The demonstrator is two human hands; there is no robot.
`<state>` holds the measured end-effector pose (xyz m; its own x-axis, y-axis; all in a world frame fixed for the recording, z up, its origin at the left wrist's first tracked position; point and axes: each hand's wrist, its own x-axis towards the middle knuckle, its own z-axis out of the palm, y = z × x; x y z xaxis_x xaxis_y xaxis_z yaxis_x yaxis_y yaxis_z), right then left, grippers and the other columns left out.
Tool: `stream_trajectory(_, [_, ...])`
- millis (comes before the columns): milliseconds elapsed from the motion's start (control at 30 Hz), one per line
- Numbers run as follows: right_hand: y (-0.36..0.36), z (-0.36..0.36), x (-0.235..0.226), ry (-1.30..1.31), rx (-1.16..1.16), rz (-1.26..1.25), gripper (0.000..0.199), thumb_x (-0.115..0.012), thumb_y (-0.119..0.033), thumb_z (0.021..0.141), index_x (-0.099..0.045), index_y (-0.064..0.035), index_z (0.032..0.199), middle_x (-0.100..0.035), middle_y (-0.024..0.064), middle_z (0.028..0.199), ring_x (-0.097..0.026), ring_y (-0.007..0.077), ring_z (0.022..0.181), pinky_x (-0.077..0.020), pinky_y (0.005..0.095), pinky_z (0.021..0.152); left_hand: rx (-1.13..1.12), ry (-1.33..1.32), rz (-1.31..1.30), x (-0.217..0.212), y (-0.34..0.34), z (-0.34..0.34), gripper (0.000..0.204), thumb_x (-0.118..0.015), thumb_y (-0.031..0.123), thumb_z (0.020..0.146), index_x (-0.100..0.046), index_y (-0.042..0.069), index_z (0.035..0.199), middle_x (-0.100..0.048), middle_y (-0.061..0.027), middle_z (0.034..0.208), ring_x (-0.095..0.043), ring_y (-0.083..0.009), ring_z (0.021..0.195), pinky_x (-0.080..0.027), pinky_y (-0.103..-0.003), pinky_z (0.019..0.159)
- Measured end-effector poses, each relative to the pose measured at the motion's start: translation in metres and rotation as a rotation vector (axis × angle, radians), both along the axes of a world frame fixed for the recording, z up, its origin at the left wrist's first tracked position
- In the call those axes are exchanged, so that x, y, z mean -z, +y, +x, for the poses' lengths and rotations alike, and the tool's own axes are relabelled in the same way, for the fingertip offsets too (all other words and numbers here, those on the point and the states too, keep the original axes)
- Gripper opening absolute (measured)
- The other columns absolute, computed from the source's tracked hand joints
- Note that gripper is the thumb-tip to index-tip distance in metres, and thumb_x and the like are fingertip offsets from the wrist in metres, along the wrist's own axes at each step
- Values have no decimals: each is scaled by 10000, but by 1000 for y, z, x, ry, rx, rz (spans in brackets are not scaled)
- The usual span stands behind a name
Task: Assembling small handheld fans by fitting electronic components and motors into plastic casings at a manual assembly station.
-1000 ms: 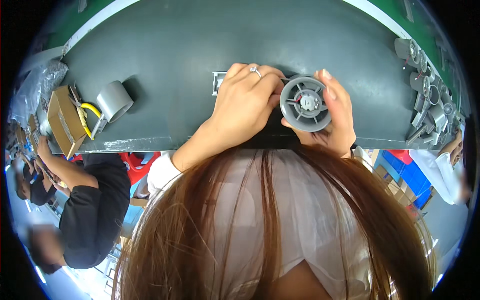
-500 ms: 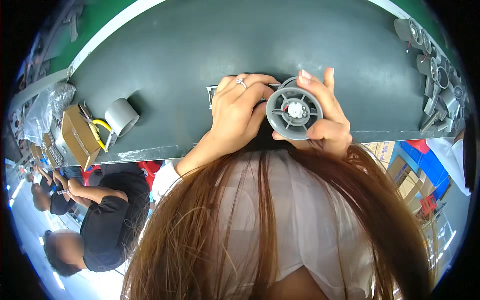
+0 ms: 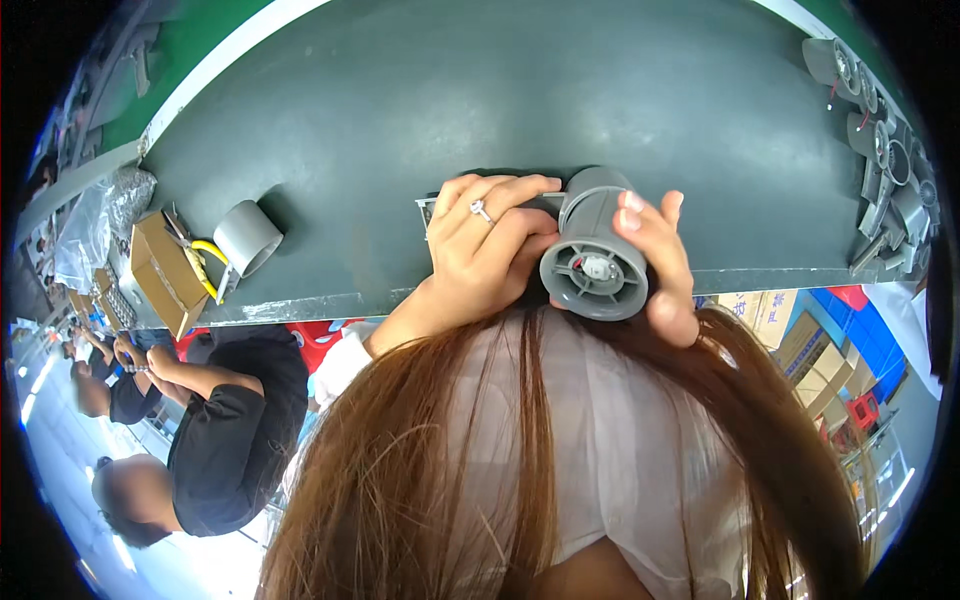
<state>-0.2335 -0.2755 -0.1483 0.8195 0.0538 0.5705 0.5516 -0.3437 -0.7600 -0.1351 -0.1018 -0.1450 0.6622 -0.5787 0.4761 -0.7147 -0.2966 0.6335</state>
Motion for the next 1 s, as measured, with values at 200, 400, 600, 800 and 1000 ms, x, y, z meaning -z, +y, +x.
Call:
stream_trajectory(200, [19, 8, -9, -43, 523, -202, 264, -666, -101, 815, -546, -73, 1049, -604, 122, 1060, -556, 296, 1066, -392, 502, 1012, 3, -7, 18, 0, 0, -2, 159, -722, 127, 668, -578, 92, 728, -665, -48, 989, -625, -196, 805, -423, -321, 727])
stream_trajectory(400, [18, 12, -17, 51, 571, -345, 224, -710, -22, 737, -652, -74, 947, -622, 52, 1001, -580, 217, 992, -507, 422, 914, 8, 54, 18, 3, 2, -2, 168, -728, 124, 658, -580, 92, 732, -663, -44, 992, -625, -201, 814, -427, -316, 730])
stream_trajectory(600, [18, 18, -8, 23, 578, -175, 141, -673, -32, 784, -653, -10, 922, -645, 101, 929, -630, 231, 890, -551, 400, 849, -33, 39, 57, -4, 2, -3, 163, -723, 116, 635, -583, 101, 720, -666, -28, 977, -624, -192, 819, -434, -314, 742])
stream_trajectory(800, [8, 12, -14, 34, 528, -282, 159, -669, -30, 775, -649, 8, 928, -642, 110, 926, -631, 250, 910, -546, 407, 861, 20, 112, 19, -6, -3, 1, 158, -713, 107, 636, -583, 103, 725, -663, -7, 975, -620, -193, 797, -428, -308, 749])
stream_trajectory(1000, [8, 21, 5, -22, 381, -191, 229, -685, -68, 753, -645, 15, 963, -636, 132, 959, -636, 274, 922, -541, 422, 857, 94, 373, 171, -13, 13, 1, 146, -686, 78, 680, -585, 76, 785, -647, -35, 939, -618, -223, 736, -486, -339, 638])
